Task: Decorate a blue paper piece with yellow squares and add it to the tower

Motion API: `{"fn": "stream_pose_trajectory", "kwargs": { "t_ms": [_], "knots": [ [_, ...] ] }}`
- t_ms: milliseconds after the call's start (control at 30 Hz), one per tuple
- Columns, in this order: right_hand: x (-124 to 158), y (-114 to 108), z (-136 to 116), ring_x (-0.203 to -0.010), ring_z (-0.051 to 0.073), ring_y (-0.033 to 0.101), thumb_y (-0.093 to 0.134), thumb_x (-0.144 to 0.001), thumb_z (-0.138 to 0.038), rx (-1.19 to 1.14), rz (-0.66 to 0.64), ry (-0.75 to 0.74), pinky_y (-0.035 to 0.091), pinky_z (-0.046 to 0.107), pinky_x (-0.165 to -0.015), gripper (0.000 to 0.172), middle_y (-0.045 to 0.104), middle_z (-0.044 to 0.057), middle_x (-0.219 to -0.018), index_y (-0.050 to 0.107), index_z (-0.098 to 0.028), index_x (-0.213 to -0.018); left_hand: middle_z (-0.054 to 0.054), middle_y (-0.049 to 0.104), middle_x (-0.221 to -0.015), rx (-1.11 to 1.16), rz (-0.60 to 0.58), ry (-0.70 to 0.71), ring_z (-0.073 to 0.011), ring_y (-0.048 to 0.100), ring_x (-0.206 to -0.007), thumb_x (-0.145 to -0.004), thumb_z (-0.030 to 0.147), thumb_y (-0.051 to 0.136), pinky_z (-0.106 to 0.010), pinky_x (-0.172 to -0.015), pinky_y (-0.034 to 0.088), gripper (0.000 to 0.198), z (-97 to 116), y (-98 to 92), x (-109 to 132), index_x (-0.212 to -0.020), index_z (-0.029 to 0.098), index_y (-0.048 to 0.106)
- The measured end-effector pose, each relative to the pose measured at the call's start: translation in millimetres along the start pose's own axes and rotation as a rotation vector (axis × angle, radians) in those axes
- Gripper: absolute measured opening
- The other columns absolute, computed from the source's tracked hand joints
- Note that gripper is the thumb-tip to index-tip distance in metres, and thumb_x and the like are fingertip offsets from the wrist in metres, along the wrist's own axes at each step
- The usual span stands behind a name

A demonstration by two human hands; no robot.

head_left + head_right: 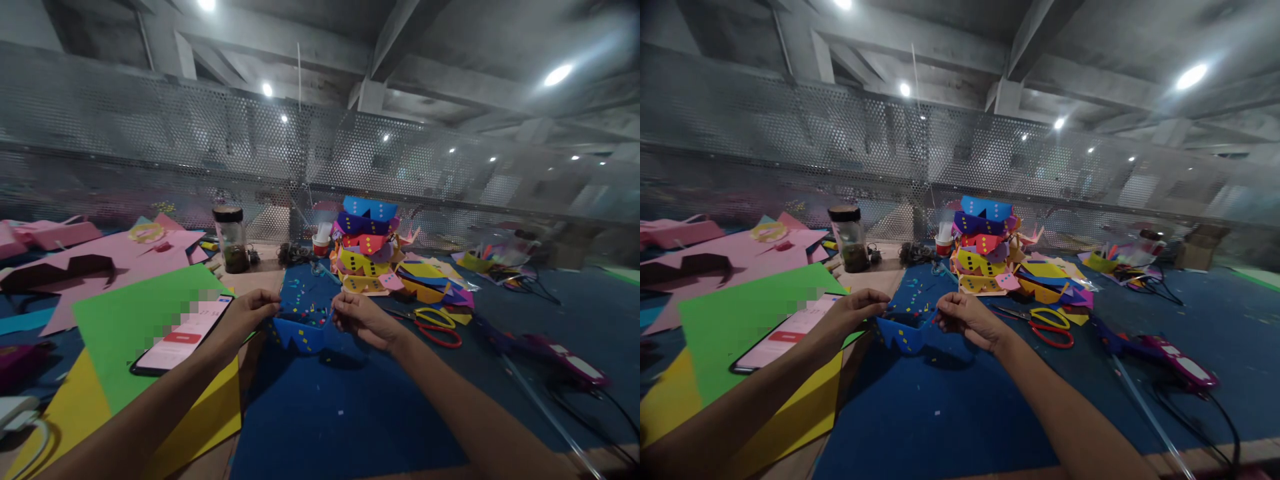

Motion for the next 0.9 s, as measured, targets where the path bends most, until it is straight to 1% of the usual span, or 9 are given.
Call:
{"fn": "stream_pose_trajectory", "kwargs": {
  "t_ms": [200,367,533,600,667,733,800,833,900],
  "knots": [
    [0,0,2,-0.062,0.009,0.061,0.079,-0.071,-0.04,0.042,0.003,0.025,0.048,0.022,-0.063,0.033,0.066,0.0,-0.072,0.059,-0.016,-0.082,-0.003,0.069,-0.08,-0.088,0.009,0.069,-0.0193,0.064,-0.073,-0.071,0.035,0.07,-0.027,-0.064,0.047,0.028,1,-2.7,-4,-0.092,0.017,0.066],
    [0,-1,4,-0.066,0.01,0.062,0.078,-0.072,-0.04,0.079,0.003,0.019,0.049,0.022,-0.064,0.032,0.067,0.002,-0.077,0.061,-0.015,-0.084,-0.002,0.071,-0.083,-0.179,0.016,0.133,-0.02,0.064,-0.079,-0.073,0.036,0.067,-0.028,-0.069,0.045,0.024,8,-1.7,-4,-0.09,0.019,0.068],
    [1,1,4,-0.068,0.011,0.063,0.076,-0.074,-0.04,0.148,-0.015,-0.004,0.05,0.024,-0.066,0.032,0.068,0.003,-0.08,0.062,-0.015,-0.087,-0.002,0.072,-0.081,-0.265,0.042,0.177,-0.0214,0.064,-0.078,-0.075,0.039,0.065,-0.028,-0.071,0.044,0.024,13,-1.4,-1,-0.089,0.02,0.07],
    [1,4,4,-0.067,0.011,0.063,0.076,-0.075,-0.04,0.159,-0.031,-0.008,0.051,0.024,-0.065,0.031,0.067,0.003,-0.079,0.062,-0.015,-0.087,-0.003,0.073,-0.085,-0.294,0.049,0.192,-0.0229,0.065,-0.083,-0.076,0.04,0.064,-0.03,-0.074,0.044,0.025,15,-1.4,0,-0.09,0.021,0.071],
    [2,7,3,-0.067,0.011,0.063,0.076,-0.075,-0.04,0.163,-0.038,-0.012,0.05,0.024,-0.065,0.031,0.067,0.003,-0.078,0.062,-0.015,-0.087,-0.004,0.073,-0.096,-0.318,0.058,0.21,-0.0244,0.065,-0.091,-0.078,0.041,0.063,-0.031,-0.08,0.044,0.024,18,-0.9,1,-0.091,0.022,0.071],
    [3,8,3,-0.066,0.011,0.064,0.077,-0.074,-0.04,0.158,-0.033,-0.01,0.05,0.024,-0.064,0.033,0.067,0.003,-0.077,0.062,-0.014,-0.087,-0.005,0.07,-0.108,-0.358,0.078,0.262,-0.0254,0.062,-0.101,-0.08,0.04,0.061,-0.032,-0.087,0.043,0.023,26,0.8,5,-0.091,0.023,0.071],
    [3,10,3,-0.066,0.012,0.064,0.077,-0.073,-0.041,0.151,-0.024,-0.002,0.05,0.024,-0.065,0.034,0.067,0.003,-0.076,0.062,-0.014,-0.087,-0.005,0.068,-0.114,-0.414,0.101,0.347,-0.0256,0.059,-0.108,-0.082,0.04,0.06,-0.033,-0.093,0.04,0.021,38,5.7,14,-0.09,0.024,0.071],
    [3,11,3,-0.066,0.012,0.064,0.077,-0.072,-0.041,0.148,-0.021,-0.001,0.05,0.024,-0.065,0.034,0.068,0.003,-0.076,0.062,-0.014,-0.087,-0.005,0.067,-0.114,-0.441,0.106,0.391,-0.0253,0.058,-0.11,-0.083,0.04,0.059,-0.034,-0.096,0.039,0.02,45,9.9,19,-0.089,0.025,0.07],
    [3,12,2,-0.066,0.012,0.064,0.077,-0.073,-0.04,0.139,-0.022,-0.008,0.05,0.023,-0.064,0.034,0.068,0.003,-0.077,0.062,-0.014,-0.087,-0.004,0.069,-0.107,-0.469,0.113,0.447,-0.0248,0.058,-0.106,-0.084,0.041,0.059,-0.034,-0.095,0.039,0.019,55,19.1,30,-0.088,0.026,0.069]
  ]
}}
Point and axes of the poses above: each hand's wrist, its own x-axis away from the middle knuckle, its own y-axis out of the palm, z = x × y, the point moved 9 cm from there along -x, towards the middle knuckle
